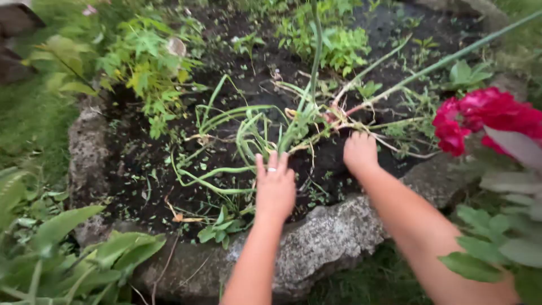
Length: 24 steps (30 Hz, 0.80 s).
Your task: Pulling weeds and unwanted stalks from a garden bed by hand.
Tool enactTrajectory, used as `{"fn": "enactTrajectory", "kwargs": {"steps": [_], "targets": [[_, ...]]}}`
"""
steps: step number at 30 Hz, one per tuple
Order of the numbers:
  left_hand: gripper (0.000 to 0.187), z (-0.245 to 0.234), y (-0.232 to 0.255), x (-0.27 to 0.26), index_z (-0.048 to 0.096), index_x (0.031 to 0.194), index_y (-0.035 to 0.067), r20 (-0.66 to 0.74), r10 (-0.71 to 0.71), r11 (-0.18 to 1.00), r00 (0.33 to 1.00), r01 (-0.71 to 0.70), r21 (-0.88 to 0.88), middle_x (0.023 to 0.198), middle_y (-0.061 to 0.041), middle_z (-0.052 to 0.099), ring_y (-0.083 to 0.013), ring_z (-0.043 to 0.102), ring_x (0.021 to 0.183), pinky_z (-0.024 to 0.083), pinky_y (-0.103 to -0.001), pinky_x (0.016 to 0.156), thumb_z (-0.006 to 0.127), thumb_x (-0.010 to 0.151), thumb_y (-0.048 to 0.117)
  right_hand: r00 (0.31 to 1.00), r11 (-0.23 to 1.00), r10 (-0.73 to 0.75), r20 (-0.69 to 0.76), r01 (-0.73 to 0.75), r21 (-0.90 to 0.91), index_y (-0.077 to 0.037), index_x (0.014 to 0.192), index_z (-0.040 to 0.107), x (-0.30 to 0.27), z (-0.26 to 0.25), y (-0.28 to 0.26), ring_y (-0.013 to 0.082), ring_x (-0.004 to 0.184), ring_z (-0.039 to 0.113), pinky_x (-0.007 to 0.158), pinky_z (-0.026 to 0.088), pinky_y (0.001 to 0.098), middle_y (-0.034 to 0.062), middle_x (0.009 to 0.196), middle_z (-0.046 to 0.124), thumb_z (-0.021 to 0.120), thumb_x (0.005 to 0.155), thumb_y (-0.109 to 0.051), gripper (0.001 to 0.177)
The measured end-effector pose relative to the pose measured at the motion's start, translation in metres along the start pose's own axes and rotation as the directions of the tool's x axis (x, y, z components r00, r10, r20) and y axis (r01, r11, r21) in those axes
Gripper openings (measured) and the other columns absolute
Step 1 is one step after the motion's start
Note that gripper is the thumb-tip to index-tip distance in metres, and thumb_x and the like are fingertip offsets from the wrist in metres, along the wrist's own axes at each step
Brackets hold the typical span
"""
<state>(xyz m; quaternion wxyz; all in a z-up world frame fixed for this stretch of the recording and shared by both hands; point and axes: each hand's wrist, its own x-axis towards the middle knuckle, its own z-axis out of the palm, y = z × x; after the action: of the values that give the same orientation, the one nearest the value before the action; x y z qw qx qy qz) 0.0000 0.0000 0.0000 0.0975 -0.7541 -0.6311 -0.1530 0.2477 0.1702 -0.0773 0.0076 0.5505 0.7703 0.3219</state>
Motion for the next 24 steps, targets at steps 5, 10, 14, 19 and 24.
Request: {"fn": "enactTrajectory", "kwargs": {"steps": [5,10,14,19,24], "targets": [[0.051,0.000,-0.012,-0.009,0.065,0.128,0.009,0.045,-0.069,0.998,0.997,0.068,0.008,0.159,-0.013,0.039,-0.0369,0.027,0.150,0.008,-0.063,0.121,0.068,0.080,0.028,0.941,0.917,0.198,0.276,-0.277,0.287,-0.008,0.098,0.076,0.020,0.022,0.004,0.0328,0.096,0.074,0.082,0.058,0.0474,0.0143,0.101,0.074,0.056,0.096,-0.016,0.021],[0.067,-0.004,-0.016,-0.015,0.055,0.143,0.012,0.076,-0.111,0.989,0.991,0.102,0.108,0.162,-0.012,0.032,-0.0357,0.020,0.152,0.007,-0.063,0.120,0.069,0.083,0.037,0.820,0.657,0.371,0.436,-0.563,0.501,-0.003,0.100,0.074,0.011,-0.003,0.000,0.0419,0.099,0.071,0.086,0.057,0.0523,0.0217,0.103,0.072,0.064,0.095,-0.026,0.025],[0.070,-0.017,-0.019,-0.016,0.053,0.144,0.017,0.155,-0.219,0.972,0.963,0.200,0.126,0.163,-0.013,0.030,-0.0372,0.016,0.153,0.004,-0.065,0.119,0.070,0.083,0.048,0.803,0.514,0.525,0.281,-0.563,0.647,-0.002,0.095,0.072,0.013,0.002,-0.004,0.0458,0.091,0.068,0.079,0.054,0.0552,0.0228,0.098,0.071,0.067,0.092,-0.027,0.026],[0.068,-0.023,-0.015,-0.022,0.053,0.144,0.021,0.182,-0.276,0.960,0.944,0.259,0.110,0.163,-0.013,0.031,-0.0381,0.015,0.155,0.005,-0.067,0.120,0.070,0.084,0.051,0.784,0.388,0.600,0.157,-0.457,0.800,-0.003,0.091,0.074,0.024,-0.022,-0.033,0.0439,0.088,0.068,0.079,0.053,0.0537,0.0225,0.093,0.073,0.068,0.094,-0.033,0.031],[0.081,-0.022,-0.013,-0.022,0.046,0.151,0.019,0.133,-0.231,0.965,0.964,0.210,0.156,0.163,-0.013,0.031,-0.0385,0.017,0.152,0.007,-0.065,0.119,0.073,0.081,0.048,0.966,0.531,0.011,0.257,-0.224,0.817,-0.012,0.099,0.076,0.005,-0.071,-0.068,0.0383,0.085,0.071,0.077,0.056,0.0495,0.0176,0.091,0.074,0.071,0.077,-0.036,0.033]]}}
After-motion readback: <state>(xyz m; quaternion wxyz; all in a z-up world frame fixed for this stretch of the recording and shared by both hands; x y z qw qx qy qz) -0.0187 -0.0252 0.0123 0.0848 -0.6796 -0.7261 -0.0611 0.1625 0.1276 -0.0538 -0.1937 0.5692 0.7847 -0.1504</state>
